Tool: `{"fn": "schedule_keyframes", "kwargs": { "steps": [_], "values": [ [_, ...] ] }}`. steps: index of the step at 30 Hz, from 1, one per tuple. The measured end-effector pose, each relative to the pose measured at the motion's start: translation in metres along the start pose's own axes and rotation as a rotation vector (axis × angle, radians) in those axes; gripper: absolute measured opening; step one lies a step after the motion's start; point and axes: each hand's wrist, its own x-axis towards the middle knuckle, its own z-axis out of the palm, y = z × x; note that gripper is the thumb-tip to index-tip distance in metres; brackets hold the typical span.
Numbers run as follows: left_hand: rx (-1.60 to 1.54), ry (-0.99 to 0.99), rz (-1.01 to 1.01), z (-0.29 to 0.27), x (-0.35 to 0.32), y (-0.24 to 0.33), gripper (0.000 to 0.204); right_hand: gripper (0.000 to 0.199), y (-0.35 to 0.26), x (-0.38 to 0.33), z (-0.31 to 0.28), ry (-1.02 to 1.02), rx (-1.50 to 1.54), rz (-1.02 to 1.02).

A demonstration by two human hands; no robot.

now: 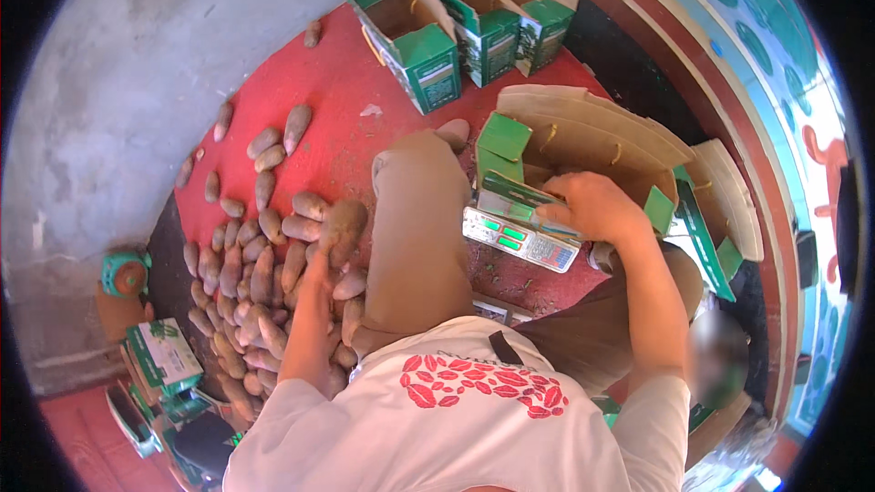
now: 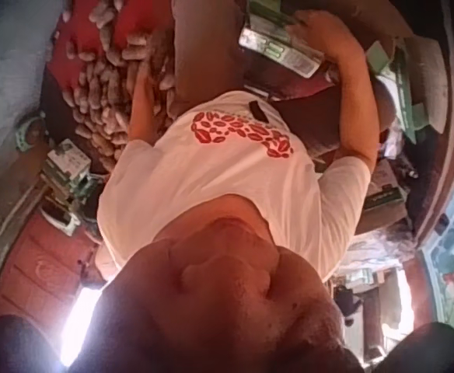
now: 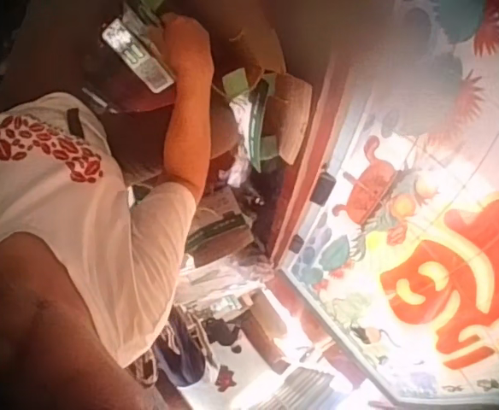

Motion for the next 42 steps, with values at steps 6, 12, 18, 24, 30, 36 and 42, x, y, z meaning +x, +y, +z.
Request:
{"fn": "schedule_keyframes", "kwargs": {
  "steps": [6,12,18,24,30,36,42],
  "values": [
    [0.18,-0.05,0.498,0.075,-0.086,0.108,0.057,0.033,0.012,-0.017,-0.019,0.311,0.217,-0.086],
    [0.297,-0.227,0.885,0.18,-0.17,0.152,0.072,0.044,0.026,-0.031,-0.027,0.391,0.11,-0.036],
    [0.568,-0.53,0.845,0.28,-0.197,0.144,0.063,0.043,0.034,-0.037,-0.027,0.475,0.056,0.031],
    [1.343,-0.449,1.369,0.345,-0.186,0.105,0.072,0.032,0.02,-0.046,-0.034,0.218,0.307,-0.086],
    [1.705,-0.474,1.32,0.391,-0.165,0.069,0.067,0.032,0.014,-0.04,-0.009,0.101,0.058,-0.043],
    [1.889,-0.486,1.167,0.406,-0.132,0.062,0.061,0.027,0.012,-0.027,0.0,-0.063,-0.176,0.102],
    [1.704,-0.331,1.21,0.403,-0.108,0.045,0.038,0.021,0.01,-0.022,-0.003,-0.071,-0.179,0.129]
  ]
}}
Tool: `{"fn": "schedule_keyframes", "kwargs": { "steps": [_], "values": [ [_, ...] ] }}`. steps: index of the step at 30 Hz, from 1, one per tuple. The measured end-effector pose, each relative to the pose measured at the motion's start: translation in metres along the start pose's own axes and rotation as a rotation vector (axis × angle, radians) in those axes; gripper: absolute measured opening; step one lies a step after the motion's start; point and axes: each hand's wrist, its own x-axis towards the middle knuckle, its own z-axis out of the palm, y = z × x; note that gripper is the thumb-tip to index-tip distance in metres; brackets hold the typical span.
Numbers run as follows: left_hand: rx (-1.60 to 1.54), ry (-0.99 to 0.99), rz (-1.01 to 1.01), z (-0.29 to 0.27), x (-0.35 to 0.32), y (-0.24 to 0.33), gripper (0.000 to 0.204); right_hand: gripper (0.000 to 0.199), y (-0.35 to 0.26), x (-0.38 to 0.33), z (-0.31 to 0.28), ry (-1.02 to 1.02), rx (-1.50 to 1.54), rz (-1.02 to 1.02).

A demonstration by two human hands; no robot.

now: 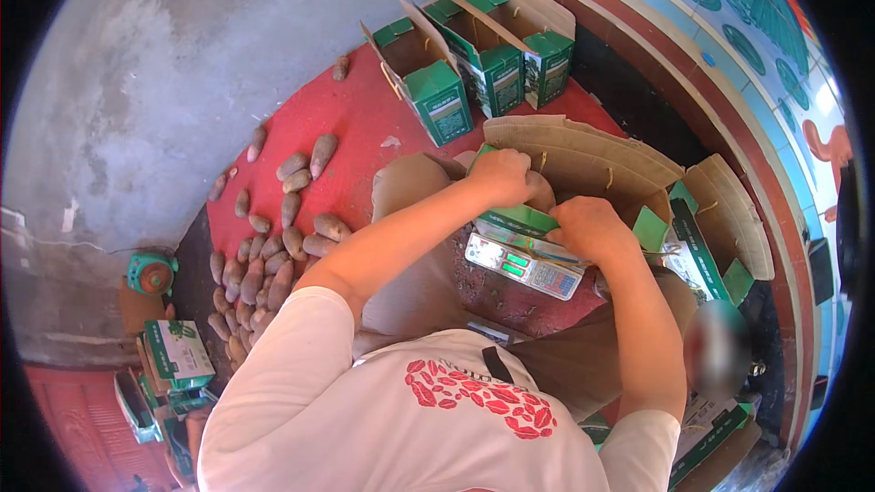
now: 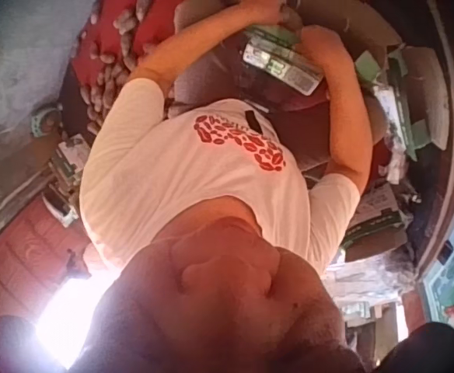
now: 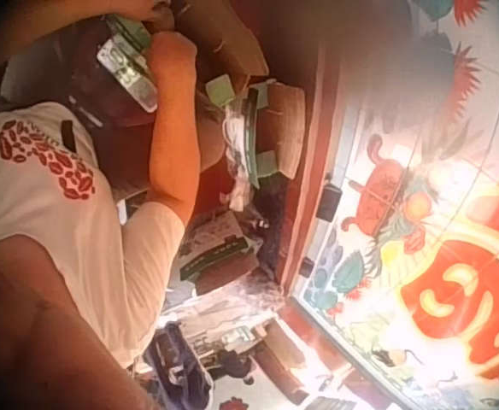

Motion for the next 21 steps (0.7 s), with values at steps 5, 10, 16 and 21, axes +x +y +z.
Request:
{"fn": "schedule_keyframes", "kwargs": {
  "steps": [5,10,16,21],
  "values": [
    [-0.116,0.191,0.141,-0.011,-0.013,0.0,0.028,0.021,0.002,0.001,-0.001,0.033,-0.067,-0.021],
    [-0.234,0.227,0.226,-0.03,-0.04,0.004,0.029,0.023,-0.002,0.006,0.004,0.039,-0.094,0.002],
    [-0.266,0.246,0.328,-0.029,-0.054,-0.022,0.033,0.022,-0.005,0.012,0.003,-0.001,-0.102,0.014],
    [-0.263,0.228,0.369,-0.018,-0.056,-0.032,0.039,0.032,-0.002,0.01,0.001,-0.01,-0.012,-0.033]
  ]
}}
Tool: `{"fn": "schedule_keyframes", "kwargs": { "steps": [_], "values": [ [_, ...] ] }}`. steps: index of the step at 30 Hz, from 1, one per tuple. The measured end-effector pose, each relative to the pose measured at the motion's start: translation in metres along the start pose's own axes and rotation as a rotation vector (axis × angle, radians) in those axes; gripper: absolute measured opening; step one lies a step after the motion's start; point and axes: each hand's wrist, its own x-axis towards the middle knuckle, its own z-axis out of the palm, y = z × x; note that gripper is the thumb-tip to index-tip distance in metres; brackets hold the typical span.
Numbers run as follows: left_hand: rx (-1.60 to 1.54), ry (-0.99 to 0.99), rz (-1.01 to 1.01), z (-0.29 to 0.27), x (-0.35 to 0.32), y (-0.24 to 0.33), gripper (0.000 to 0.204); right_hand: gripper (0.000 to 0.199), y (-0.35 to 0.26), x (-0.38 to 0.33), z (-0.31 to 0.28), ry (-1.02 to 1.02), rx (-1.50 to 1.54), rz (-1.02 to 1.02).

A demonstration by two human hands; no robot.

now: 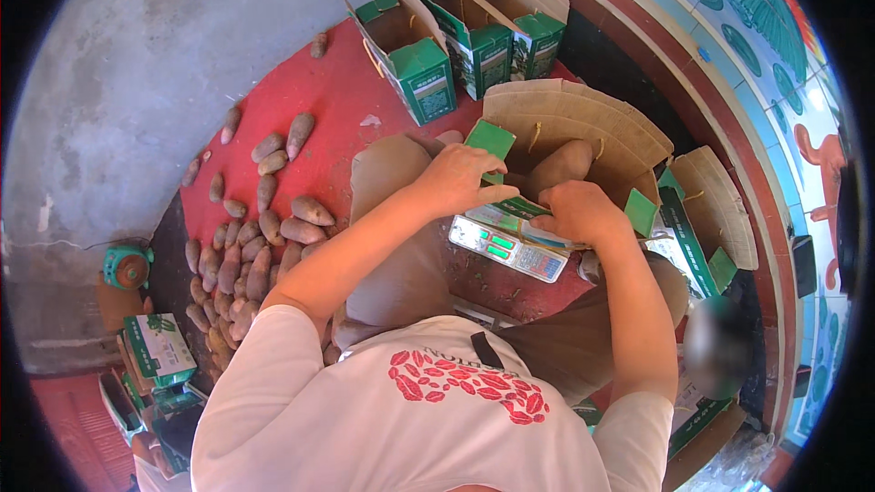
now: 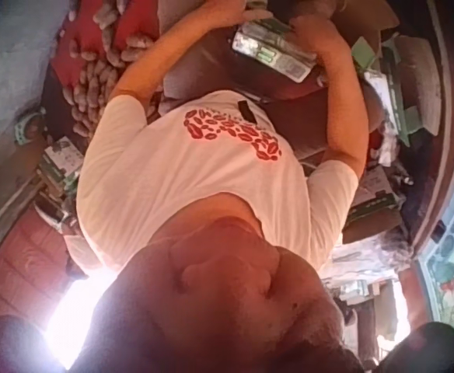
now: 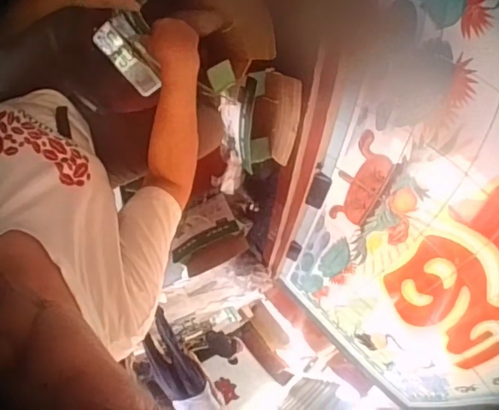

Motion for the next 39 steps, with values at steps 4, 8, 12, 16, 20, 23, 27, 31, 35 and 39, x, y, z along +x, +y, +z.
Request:
{"fn": "schedule_keyframes", "kwargs": {
  "steps": [4,8,12,16,20,23,27,31,35,39],
  "values": [
    [0.056,-0.06,0.035,0.001,-0.004,0.0,0.04,0.035,0.018,-0.006,-0.014,0.004,0.178,-0.052],
    [0.037,-0.164,-0.003,0.0,-0.004,0.001,0.034,0.037,0.033,-0.008,-0.021,0.08,0.399,0.039],
    [0.055,-0.229,0.039,0.001,-0.008,0.002,0.024,0.035,0.057,-0.006,-0.02,0.22,0.27,0.199],
    [0.119,-0.177,0.068,-0.002,-0.007,0.0,0.018,0.035,0.06,-0.007,-0.025,0.215,0.166,0.291],
    [0.177,-0.055,0.091,0.001,-0.006,-0.002,0.015,0.037,0.052,-0.006,-0.028,0.184,0.265,0.221],
    [0.23,0.013,0.084,0.001,-0.003,-0.003,0.015,0.038,0.045,-0.003,-0.03,0.12,0.392,0.139],
    [0.284,0.073,0.06,-0.004,0.006,-0.006,0.016,0.038,0.035,-0.004,-0.028,0.045,0.617,0.008],
    [0.323,0.119,0.014,-0.008,0.016,-0.009,0.016,0.032,0.031,-0.003,-0.023,-0.01,0.441,-0.016],
    [0.365,0.124,0.026,-0.004,0.021,-0.008,0.017,0.029,0.029,-0.001,-0.015,-0.049,0.239,0.043],
    [0.42,0.164,0.052,-0.006,0.024,-0.011,0.017,0.024,0.025,0.005,0.002,-0.009,0.199,0.083]
  ]
}}
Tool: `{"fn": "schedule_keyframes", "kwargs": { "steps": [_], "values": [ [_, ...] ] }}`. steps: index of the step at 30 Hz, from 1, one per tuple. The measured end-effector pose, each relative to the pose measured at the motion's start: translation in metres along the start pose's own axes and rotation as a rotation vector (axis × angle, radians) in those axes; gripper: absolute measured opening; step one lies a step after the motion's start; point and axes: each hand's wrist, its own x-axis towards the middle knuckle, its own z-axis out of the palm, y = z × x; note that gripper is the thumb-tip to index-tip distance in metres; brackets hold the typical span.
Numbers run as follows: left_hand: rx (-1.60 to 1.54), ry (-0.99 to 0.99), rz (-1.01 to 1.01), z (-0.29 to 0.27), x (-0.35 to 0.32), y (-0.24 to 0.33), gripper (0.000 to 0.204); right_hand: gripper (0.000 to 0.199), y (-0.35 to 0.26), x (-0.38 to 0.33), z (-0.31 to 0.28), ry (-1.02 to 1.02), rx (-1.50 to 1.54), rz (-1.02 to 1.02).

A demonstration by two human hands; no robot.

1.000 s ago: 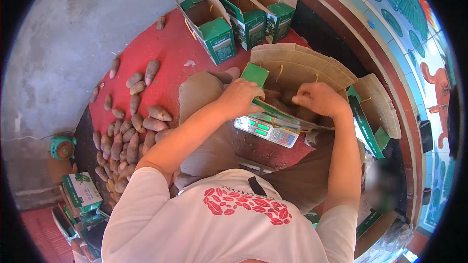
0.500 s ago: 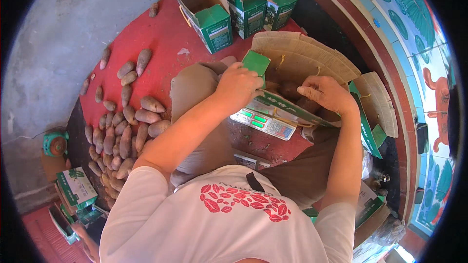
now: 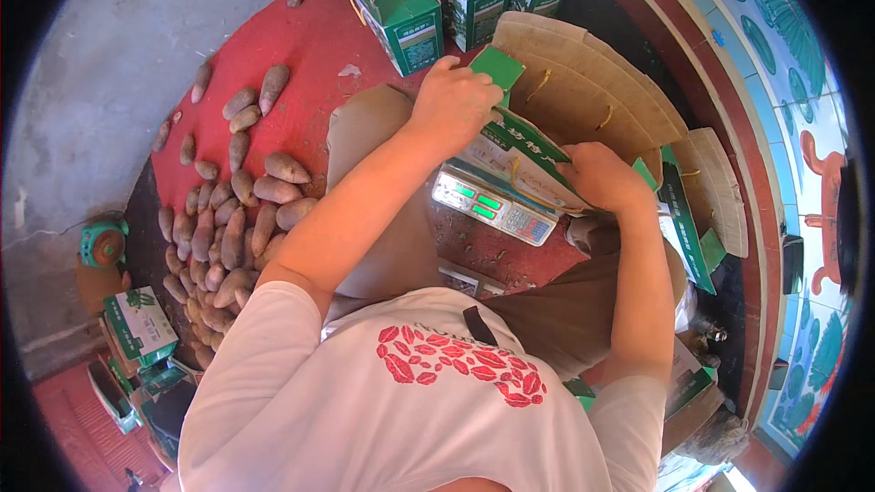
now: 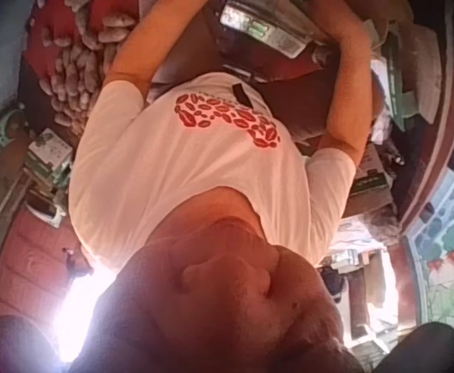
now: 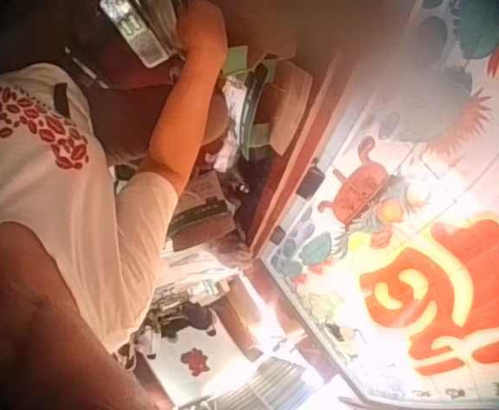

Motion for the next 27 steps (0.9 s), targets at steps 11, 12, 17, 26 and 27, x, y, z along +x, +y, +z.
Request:
{"fn": "schedule_keyframes", "kwargs": {
  "steps": [11,12,17,26,27],
  "values": [
    [0.016,-0.124,-0.023,-0.008,-0.019,-0.003,0.018,0.017,-0.013,0.004,0.016,0.065,-0.233,-0.013],
    [0.005,-0.124,-0.019,-0.009,-0.021,-0.004,0.016,0.017,-0.013,0.005,0.017,0.126,-0.285,-0.058],
    [-0.033,-0.116,-0.033,-0.013,-0.028,-0.004,0.019,0.012,-0.013,0.008,0.021,0.223,-0.453,-0.122],
    [-0.056,-0.116,-0.067,-0.017,-0.03,-0.003,0.019,0.017,-0.014,0.015,0.013,0.306,-0.433,-0.171],
    [-0.064,-0.106,-0.079,-0.017,-0.03,-0.002,0.019,0.017,-0.013,0.016,0.014,0.307,-0.46,-0.168]
  ]
}}
